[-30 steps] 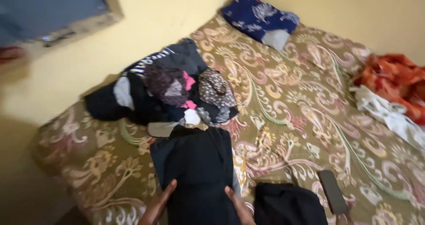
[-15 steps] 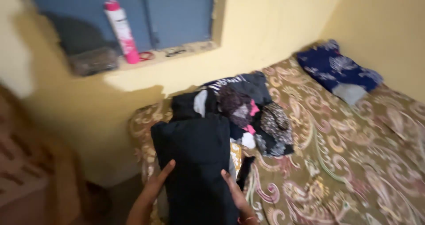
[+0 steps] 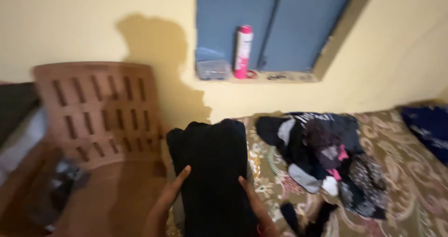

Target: Folding various items of clothing on a bed and organizing them into stacks.

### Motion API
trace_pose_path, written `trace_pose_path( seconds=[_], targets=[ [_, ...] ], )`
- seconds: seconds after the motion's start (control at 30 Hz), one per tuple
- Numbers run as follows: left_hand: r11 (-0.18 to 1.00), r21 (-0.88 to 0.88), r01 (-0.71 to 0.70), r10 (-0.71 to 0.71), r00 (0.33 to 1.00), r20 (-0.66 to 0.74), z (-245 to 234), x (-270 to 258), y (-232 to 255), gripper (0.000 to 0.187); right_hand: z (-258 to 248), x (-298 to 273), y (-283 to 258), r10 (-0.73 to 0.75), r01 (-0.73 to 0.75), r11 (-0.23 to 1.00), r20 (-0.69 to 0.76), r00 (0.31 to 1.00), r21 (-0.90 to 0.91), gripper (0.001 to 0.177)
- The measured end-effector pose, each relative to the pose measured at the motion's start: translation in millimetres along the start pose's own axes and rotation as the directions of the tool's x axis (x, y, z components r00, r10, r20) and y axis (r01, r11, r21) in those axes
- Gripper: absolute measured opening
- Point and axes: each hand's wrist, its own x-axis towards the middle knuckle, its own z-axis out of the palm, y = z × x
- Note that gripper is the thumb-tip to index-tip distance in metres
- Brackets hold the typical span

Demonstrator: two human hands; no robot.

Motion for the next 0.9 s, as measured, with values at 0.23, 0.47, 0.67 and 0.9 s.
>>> trace_pose_path(
  seconds=[0.23,0.47,0.67,0.9],
  targets=[
    [0.995,-0.048,-0.083,0.076,0.987,-0.140,-144.2,-50.0,4.8,0.116,127.8,38.2,41.6,-0.052,0.071,0.947,0.068,0.996,-0.314,0.075],
    [0.914,-0.269,-0.304,0.210,0.921,-0.327,-296.7,-109.5,-19.1,0.096,286.3,67.9,114.2,-0.088,0.146,0.938,0.194,0.977,-0.314,0.093],
    [0.842,-0.307,-0.443,0.215,0.798,-0.563,-391.5,-171.7,-49.1,0.094,419.9,32.0,139.7,0.181,-0.033,0.928,0.373,0.910,-0.372,0.105],
    [0.875,-0.304,-0.377,0.073,0.723,-0.687,-482.7,-212.2,-105.2,0.111,530.1,24.7,185.4,0.397,-0.107,0.853,0.500,0.770,-0.511,0.106]
  ],
)
